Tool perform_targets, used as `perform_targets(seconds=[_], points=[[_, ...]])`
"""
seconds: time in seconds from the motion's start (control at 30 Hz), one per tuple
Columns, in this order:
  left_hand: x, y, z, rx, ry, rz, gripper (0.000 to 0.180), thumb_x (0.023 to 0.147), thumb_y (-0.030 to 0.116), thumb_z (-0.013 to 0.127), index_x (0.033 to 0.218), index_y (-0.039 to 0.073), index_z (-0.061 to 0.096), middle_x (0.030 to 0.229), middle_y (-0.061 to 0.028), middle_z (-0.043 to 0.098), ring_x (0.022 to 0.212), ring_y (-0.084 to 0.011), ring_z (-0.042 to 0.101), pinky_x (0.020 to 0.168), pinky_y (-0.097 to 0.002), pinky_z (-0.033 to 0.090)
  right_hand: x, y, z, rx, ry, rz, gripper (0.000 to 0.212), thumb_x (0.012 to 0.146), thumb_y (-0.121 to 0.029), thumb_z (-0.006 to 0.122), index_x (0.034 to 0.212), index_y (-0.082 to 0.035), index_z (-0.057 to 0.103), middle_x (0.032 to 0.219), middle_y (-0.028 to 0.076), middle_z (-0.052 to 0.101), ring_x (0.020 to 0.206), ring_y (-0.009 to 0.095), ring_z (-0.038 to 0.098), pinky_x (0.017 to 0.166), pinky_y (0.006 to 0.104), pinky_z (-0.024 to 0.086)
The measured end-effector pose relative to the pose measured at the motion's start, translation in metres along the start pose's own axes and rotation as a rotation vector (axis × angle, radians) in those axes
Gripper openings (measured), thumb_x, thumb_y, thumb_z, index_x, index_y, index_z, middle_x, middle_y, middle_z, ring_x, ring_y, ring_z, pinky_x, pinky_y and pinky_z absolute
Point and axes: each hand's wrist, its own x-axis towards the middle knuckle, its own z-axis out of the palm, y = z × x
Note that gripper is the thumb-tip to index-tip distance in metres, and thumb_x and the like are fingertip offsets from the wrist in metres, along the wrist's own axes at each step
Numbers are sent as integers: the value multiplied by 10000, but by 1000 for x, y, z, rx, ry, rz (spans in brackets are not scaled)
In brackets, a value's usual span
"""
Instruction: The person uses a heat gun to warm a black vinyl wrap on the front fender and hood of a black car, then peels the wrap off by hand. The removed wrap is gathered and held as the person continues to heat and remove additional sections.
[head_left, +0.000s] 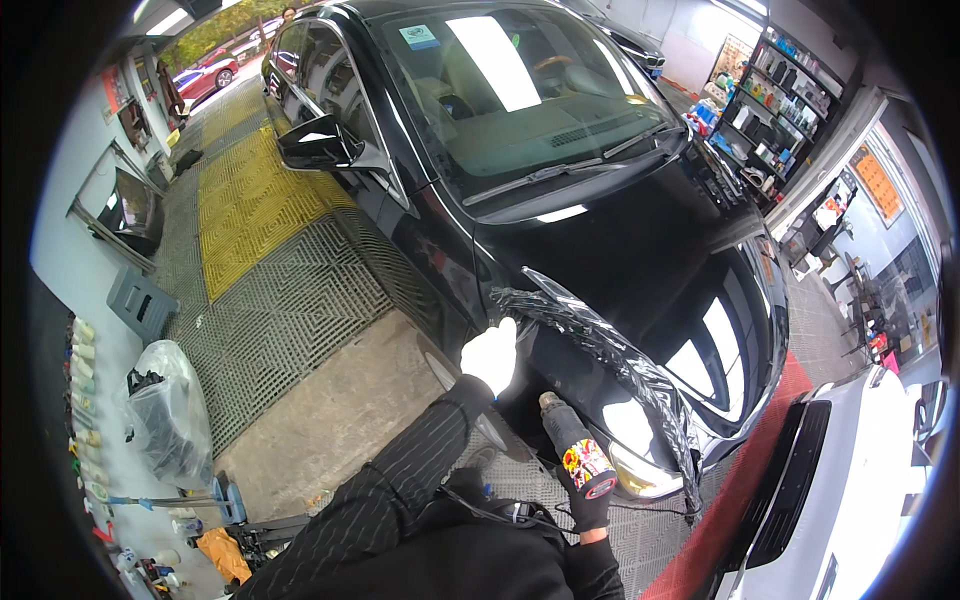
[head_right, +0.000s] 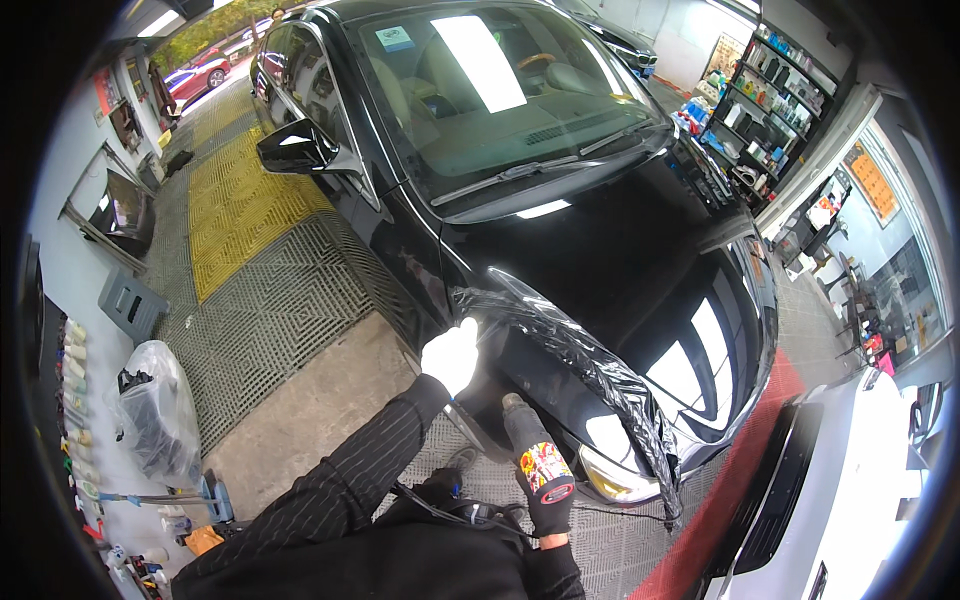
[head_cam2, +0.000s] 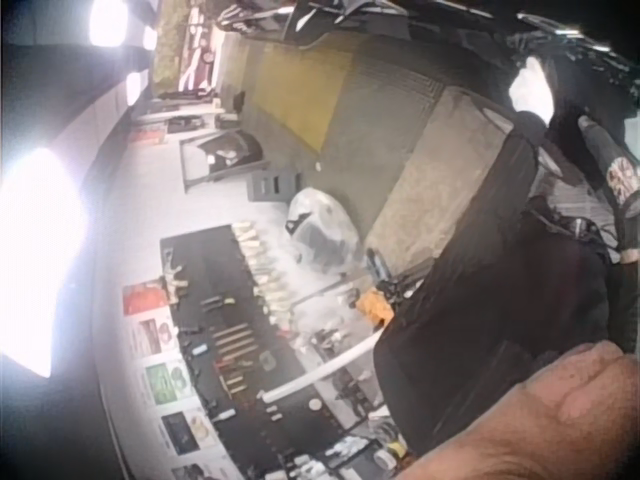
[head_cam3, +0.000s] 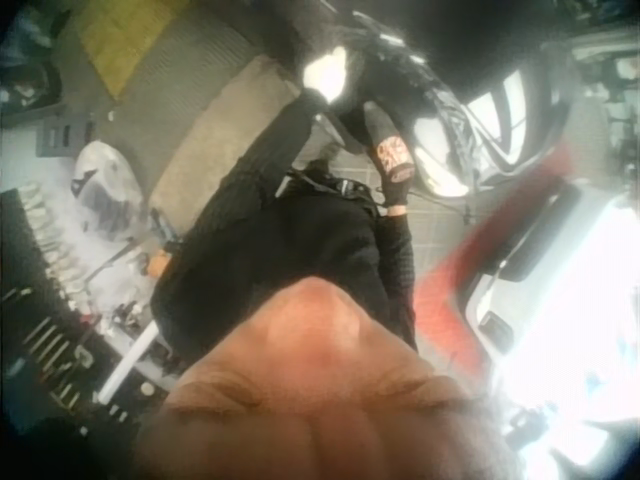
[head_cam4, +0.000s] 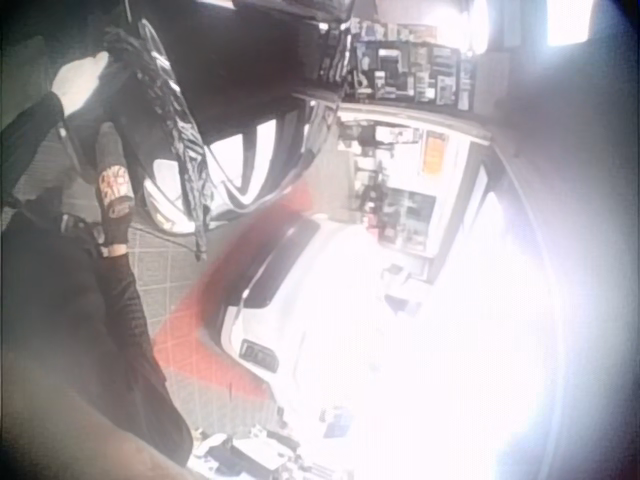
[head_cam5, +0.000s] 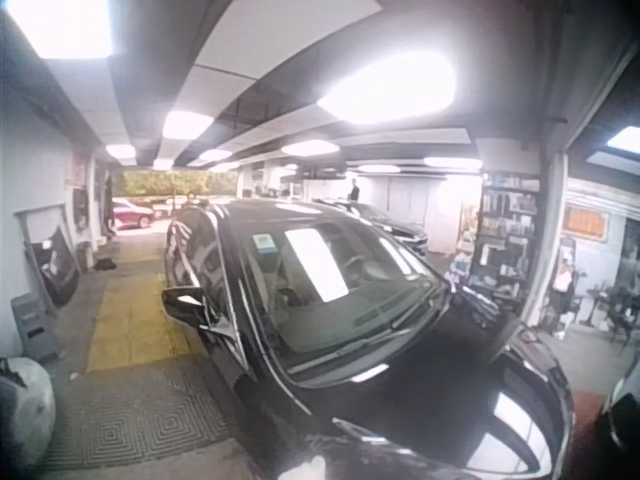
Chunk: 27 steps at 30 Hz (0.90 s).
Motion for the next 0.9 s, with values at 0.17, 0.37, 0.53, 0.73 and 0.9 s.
perform_targets(seconds=[0.17, 0.37, 0.53, 0.73, 0.9], points=[[-4, -3, 10, -11, 17, -5, 226, 1013, 187, 558, 1180, 41, 602, 960, -225, 737, 890, -424, 752, 784, -538, 597, -2, 0, 1, -34, 127, -91, 349, 976, -323, 798, 1196, -53, 803, 1166, 151, 800, 1097, 361, 744, 962, 471, 574], [-12, -7, 17, 5, 54, 35, 257, 996, 210, 561, 1188, 44, 602, 950, -211, 737, 848, -418, 743, 755, -544, 589, -6, 10, 0, 37, 166, -73, 339, 966, -301, 805, 1212, -66, 796, 1169, 148, 796, 1109, 359, 741, 964, 473, 575], [-19, -7, 17, -3, 66, 50, 264, 985, 214, 580, 1190, 50, 592, 916, -204, 730, 831, -419, 735, 755, -547, 586, -12, 23, 4, 70, 159, -26, 369, 969, -302, 784, 1254, -67, 782, 1231, 149, 785, 1170, 361, 730, 1020, 468, 566], [-26, -4, 19, -31, 91, 58, 256, 973, 219, 607, 1168, 57, 572, 904, -202, 721, 832, -427, 726, 753, -550, 578, -16, 38, 4, 50, 113, 6, 415, 984, -324, 769, 1305, -61, 763, 1281, 161, 774, 1205, 357, 720, 1042, 465, 559], [-31, 0, 21, -28, 94, 33, 257, 973, 221, 618, 1165, 56, 569, 888, -191, 708, 828, -423, 716, 750, -546, 570, -15, 47, -2, 9, 32, -5, 437, 996, -357, 762, 1329, -75, 756, 1304, 148, 767, 1234, 345, 708, 1057, 462, 552]])
